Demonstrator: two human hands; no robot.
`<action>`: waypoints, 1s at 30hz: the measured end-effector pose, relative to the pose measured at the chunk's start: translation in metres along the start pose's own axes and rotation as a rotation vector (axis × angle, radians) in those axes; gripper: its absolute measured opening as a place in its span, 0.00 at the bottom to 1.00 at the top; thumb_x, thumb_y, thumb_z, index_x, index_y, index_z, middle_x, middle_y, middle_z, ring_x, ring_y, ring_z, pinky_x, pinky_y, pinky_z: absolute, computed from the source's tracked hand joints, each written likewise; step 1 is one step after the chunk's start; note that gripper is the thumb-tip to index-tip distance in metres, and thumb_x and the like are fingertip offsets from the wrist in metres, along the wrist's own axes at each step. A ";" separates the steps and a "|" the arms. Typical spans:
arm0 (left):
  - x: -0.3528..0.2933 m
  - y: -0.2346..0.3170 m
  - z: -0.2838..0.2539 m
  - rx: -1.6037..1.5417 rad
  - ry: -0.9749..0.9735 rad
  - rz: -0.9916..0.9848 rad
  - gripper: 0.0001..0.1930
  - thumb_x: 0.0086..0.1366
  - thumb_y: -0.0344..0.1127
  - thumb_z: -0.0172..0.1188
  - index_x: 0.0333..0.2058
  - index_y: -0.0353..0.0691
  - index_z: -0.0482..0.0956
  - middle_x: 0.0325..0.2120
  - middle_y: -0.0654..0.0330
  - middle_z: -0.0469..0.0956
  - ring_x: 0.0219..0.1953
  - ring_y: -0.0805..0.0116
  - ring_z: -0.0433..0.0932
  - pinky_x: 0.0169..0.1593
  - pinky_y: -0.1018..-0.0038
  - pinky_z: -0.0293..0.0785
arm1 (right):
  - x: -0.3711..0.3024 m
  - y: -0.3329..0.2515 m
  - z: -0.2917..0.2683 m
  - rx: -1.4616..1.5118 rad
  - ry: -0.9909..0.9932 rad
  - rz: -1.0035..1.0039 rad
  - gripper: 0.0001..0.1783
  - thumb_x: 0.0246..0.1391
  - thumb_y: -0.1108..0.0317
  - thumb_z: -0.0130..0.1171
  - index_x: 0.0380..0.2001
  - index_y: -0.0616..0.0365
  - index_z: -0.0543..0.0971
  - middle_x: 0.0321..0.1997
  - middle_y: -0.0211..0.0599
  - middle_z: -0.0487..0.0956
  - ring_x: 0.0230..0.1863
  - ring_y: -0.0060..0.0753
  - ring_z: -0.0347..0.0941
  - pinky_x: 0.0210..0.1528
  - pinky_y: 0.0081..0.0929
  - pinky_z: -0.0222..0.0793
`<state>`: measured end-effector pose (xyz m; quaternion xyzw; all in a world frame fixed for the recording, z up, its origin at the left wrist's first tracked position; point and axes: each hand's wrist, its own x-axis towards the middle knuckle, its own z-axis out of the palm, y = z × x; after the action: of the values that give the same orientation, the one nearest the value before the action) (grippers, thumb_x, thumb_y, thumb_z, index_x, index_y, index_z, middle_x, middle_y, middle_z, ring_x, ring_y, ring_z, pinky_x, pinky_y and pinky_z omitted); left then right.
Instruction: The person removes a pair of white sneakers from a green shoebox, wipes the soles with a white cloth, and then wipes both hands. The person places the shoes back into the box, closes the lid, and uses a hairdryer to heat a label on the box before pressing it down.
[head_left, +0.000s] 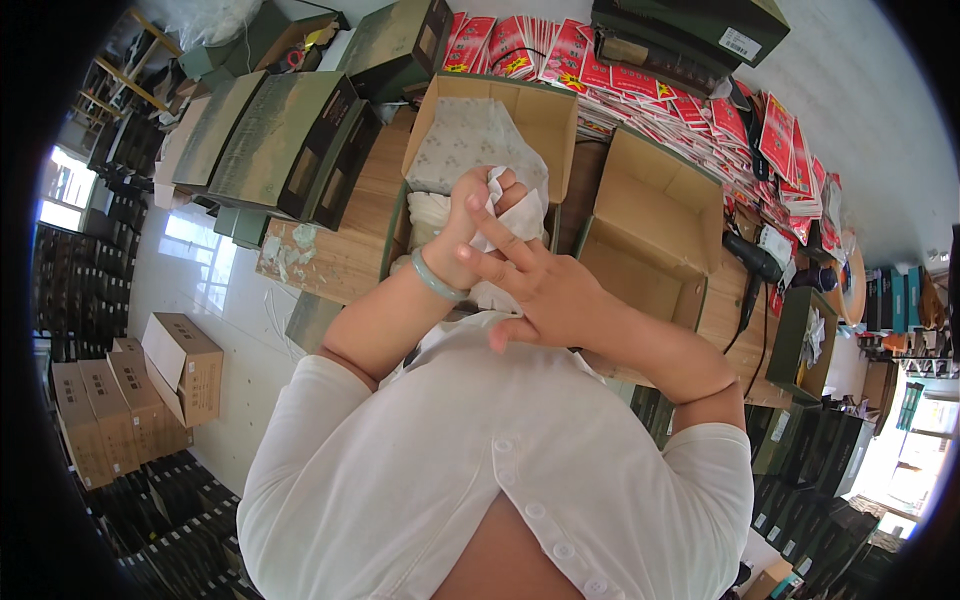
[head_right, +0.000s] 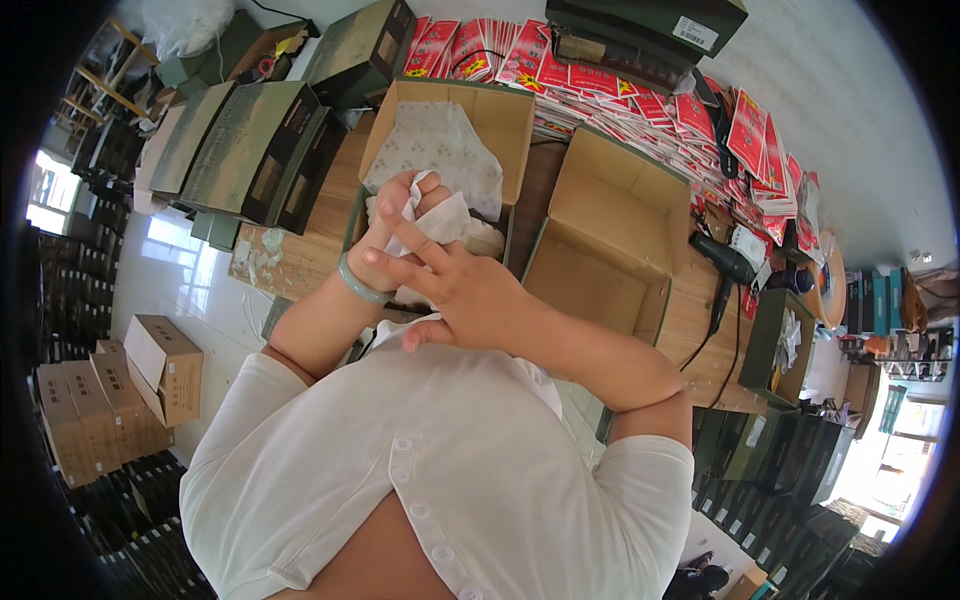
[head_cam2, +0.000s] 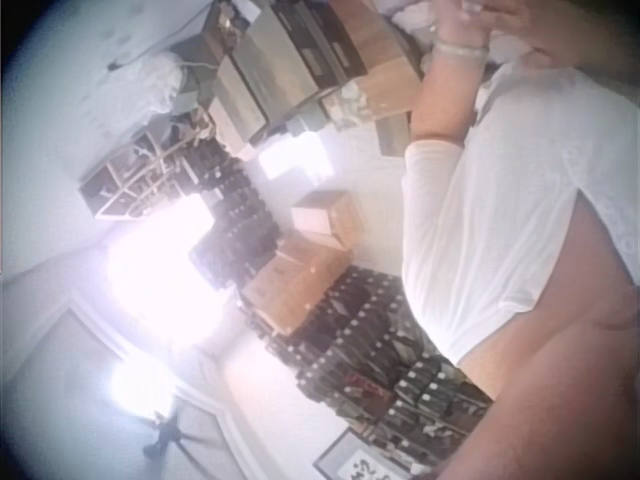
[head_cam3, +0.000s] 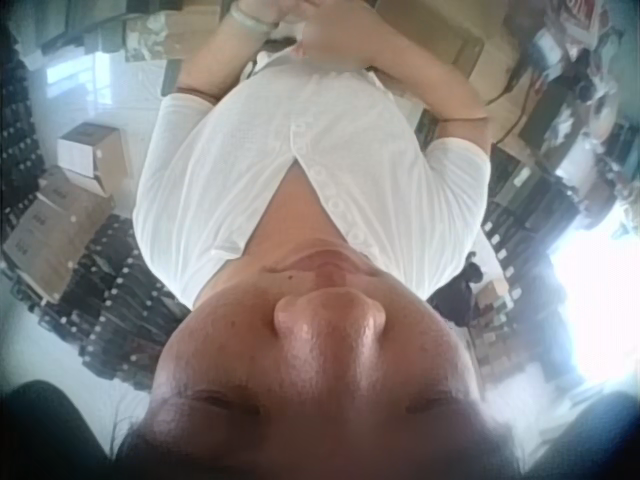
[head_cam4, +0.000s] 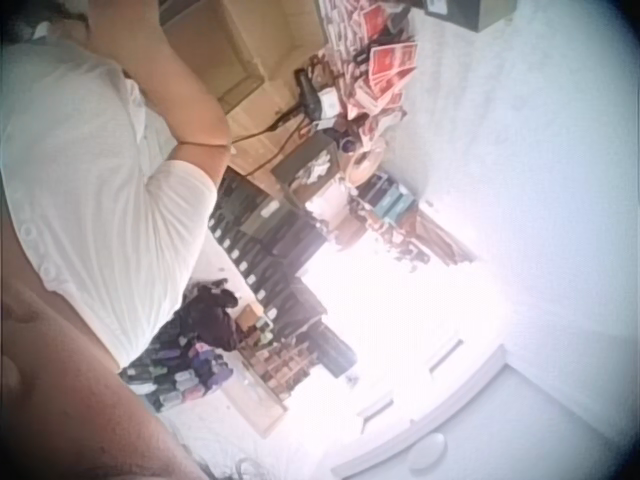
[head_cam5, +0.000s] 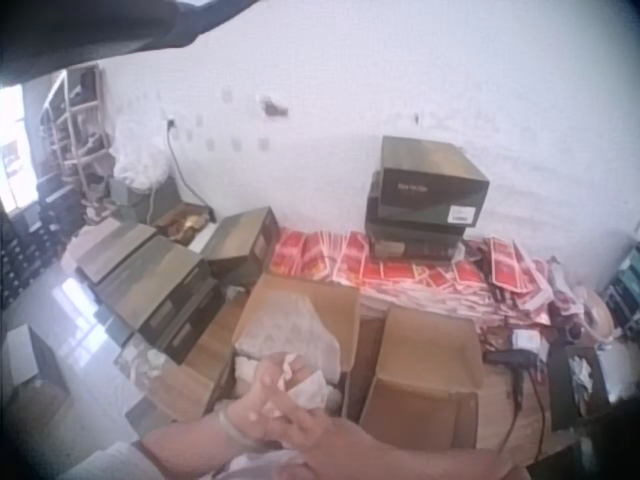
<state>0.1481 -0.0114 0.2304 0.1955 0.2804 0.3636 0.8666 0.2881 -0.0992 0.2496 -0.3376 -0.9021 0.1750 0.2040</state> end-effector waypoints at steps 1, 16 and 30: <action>0.003 0.002 0.002 0.003 0.070 -0.017 0.11 0.63 0.38 0.38 0.21 0.50 0.58 0.16 0.71 0.57 0.18 0.73 0.59 0.22 0.76 0.59 | 0.000 0.002 -0.002 0.000 0.010 -0.019 0.54 0.49 0.26 0.46 0.71 0.49 0.50 0.75 0.55 0.45 0.40 0.52 0.72 0.33 0.36 0.75; -0.035 0.036 0.063 -0.175 0.205 0.328 0.22 0.71 0.48 0.34 0.46 0.42 0.74 0.33 0.62 0.77 0.34 0.62 0.76 0.40 0.60 0.77 | -0.007 -0.021 -0.027 2.043 0.711 -0.174 0.45 0.57 0.25 0.26 0.71 0.27 0.34 0.77 0.31 0.34 0.74 0.62 0.43 0.49 0.55 0.77; -0.030 -0.018 0.031 0.592 -0.779 0.694 0.12 0.71 0.42 0.42 0.32 0.40 0.64 0.18 0.61 0.65 0.18 0.72 0.65 0.17 0.77 0.56 | -0.013 -0.019 -0.007 1.931 0.626 0.155 0.55 0.50 0.18 0.29 0.72 0.34 0.30 0.77 0.40 0.35 0.71 0.53 0.51 0.60 0.51 0.66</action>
<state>0.1593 -0.0497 0.2548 0.6277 -0.0484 0.4332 0.6449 0.2898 -0.1202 0.2614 -0.1168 -0.2573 0.7448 0.6045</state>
